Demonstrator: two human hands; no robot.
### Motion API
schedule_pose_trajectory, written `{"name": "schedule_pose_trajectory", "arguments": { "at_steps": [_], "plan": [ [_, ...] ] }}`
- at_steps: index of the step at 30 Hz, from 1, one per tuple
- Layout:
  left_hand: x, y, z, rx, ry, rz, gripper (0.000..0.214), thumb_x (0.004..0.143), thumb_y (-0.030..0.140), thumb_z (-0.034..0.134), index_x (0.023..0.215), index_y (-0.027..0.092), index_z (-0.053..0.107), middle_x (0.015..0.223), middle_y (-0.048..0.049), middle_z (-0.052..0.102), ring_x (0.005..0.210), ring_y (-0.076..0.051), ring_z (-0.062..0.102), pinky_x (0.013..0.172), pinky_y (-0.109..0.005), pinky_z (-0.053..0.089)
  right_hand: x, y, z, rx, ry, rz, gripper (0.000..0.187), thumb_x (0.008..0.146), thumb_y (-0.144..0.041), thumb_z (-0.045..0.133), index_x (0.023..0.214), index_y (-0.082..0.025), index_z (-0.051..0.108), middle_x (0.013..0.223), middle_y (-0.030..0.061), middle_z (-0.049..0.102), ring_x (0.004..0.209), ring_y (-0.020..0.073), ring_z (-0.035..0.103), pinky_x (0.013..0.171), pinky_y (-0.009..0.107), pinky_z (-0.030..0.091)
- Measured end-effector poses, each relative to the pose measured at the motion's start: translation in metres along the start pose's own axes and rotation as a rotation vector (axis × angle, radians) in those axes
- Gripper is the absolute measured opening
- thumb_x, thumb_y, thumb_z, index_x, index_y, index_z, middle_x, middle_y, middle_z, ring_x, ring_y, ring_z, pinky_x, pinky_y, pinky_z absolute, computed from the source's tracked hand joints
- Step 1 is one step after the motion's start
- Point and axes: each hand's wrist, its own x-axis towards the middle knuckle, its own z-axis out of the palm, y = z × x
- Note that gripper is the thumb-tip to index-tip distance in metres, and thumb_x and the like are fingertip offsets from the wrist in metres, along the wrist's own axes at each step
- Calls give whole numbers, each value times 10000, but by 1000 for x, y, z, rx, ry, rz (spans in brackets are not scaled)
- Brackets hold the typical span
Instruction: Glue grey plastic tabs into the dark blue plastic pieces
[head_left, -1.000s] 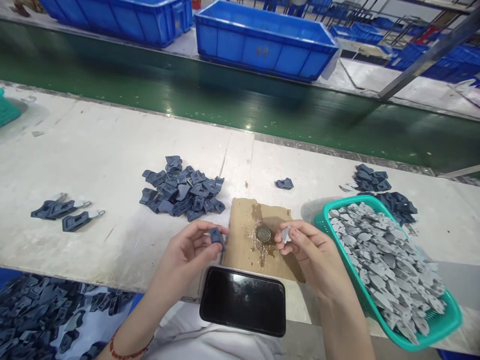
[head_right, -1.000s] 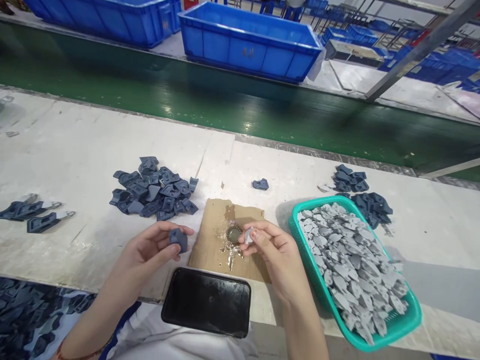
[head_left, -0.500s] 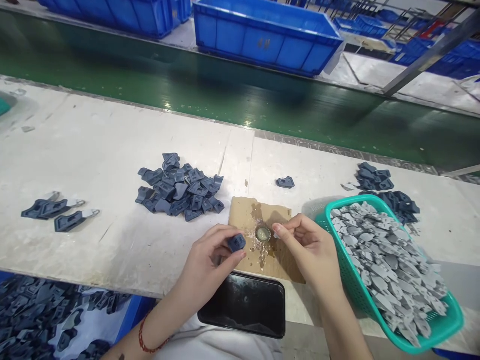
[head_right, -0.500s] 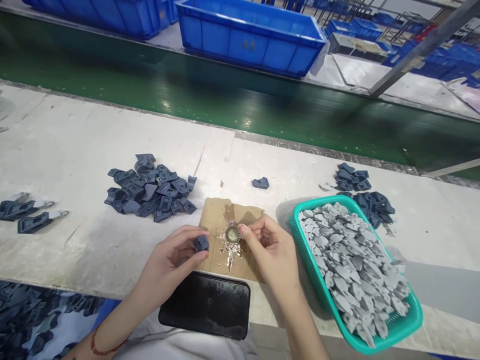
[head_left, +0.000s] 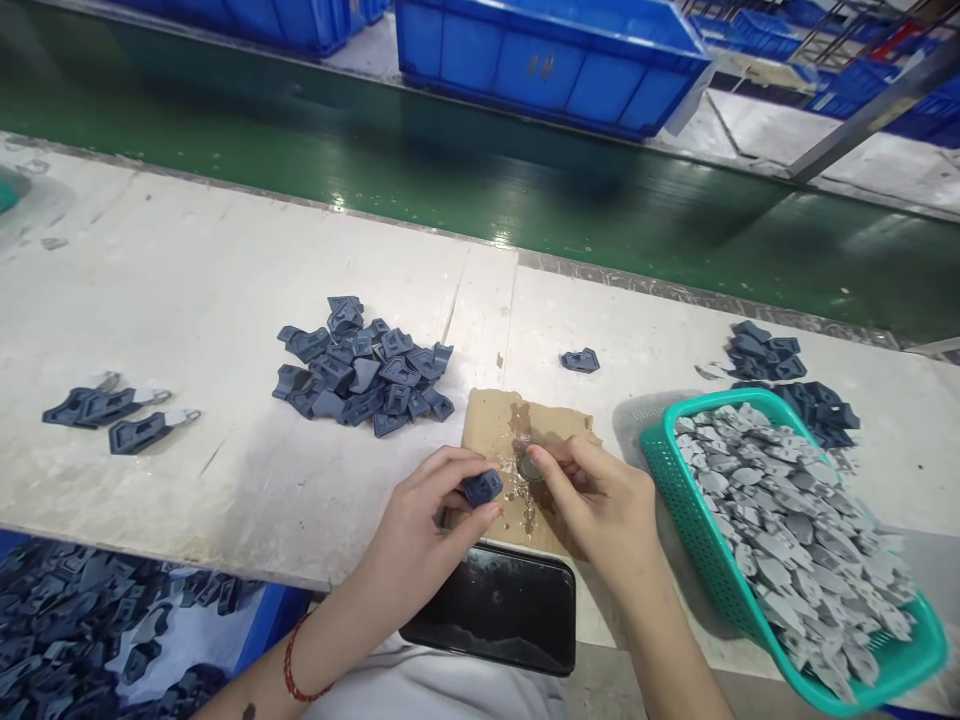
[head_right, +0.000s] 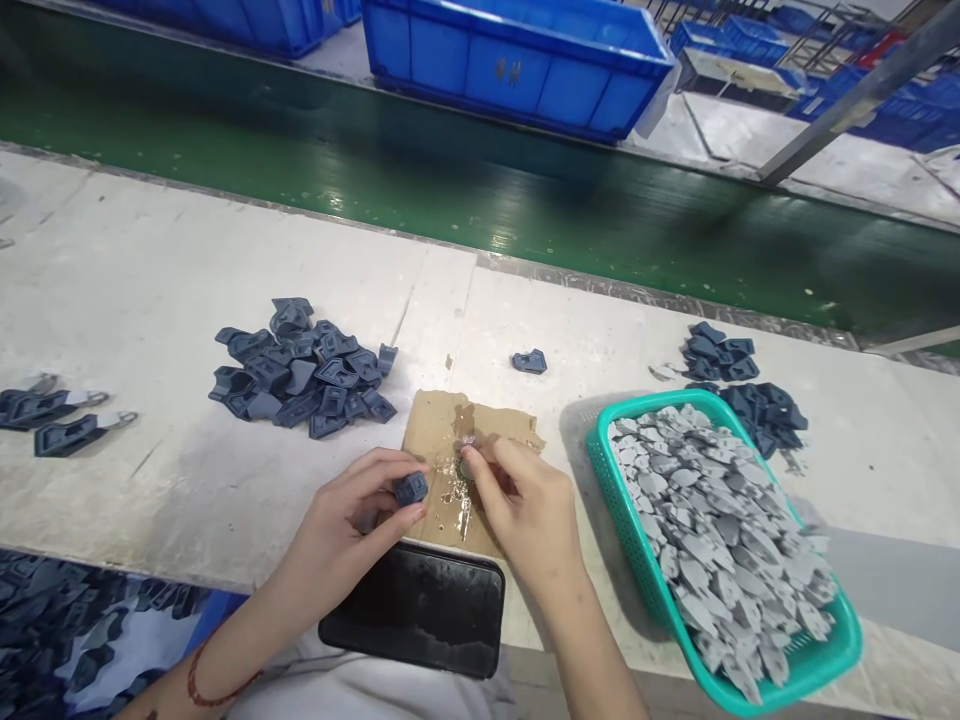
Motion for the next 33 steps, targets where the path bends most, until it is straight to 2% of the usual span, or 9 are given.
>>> {"name": "schedule_pose_trajectory", "arguments": {
  "at_steps": [4,7,12,16,23,27,33],
  "plan": [
    [-1,0,-1,1,0,-7,198,965,307,660,1145,247,719,1214,-71,638,865,-147,676,699,-223,583,-1,2,2,-41,65,-24,366,974,-375,641,659,-212,548,582,-28,584,527,123,515,561,253,395],
    [-1,2,0,3,-2,-2,193,970,313,655,1143,251,713,1225,-62,639,821,-126,669,696,-218,581,-1,1,3,-24,45,13,380,968,-387,647,649,-207,548,576,-28,577,520,116,488,549,253,378],
    [-1,6,2,53,15,13,153,979,289,633,1110,241,696,1164,-45,696,829,-127,667,698,-203,568,3,-8,-1,301,136,225,378,899,-419,730,627,-203,583,512,-35,542,470,107,474,470,231,354],
    [-1,4,4,81,41,40,148,954,276,662,1089,227,697,1124,-46,714,759,-118,657,630,-197,551,6,-20,-1,530,161,313,405,836,-416,792,591,-203,551,442,-55,484,393,81,399,403,209,301],
    [0,1,4,78,53,33,197,922,300,706,1090,197,719,1061,-60,734,789,-150,700,656,-222,585,3,-35,14,581,66,288,409,872,-410,756,592,-197,548,436,-44,522,376,71,415,388,183,316],
    [1,2,5,84,60,29,187,907,277,712,1067,182,724,1014,-52,735,783,-149,693,650,-220,579,1,-35,17,538,29,234,403,896,-390,727,590,-192,553,445,-49,511,390,68,415,405,179,337],
    [1,5,4,87,57,24,172,907,270,710,1048,171,720,960,-36,718,731,-126,652,597,-197,535,-2,-31,22,511,-17,239,401,921,-412,698,618,-201,542,481,-55,504,421,77,426,416,191,347]
  ]
}}
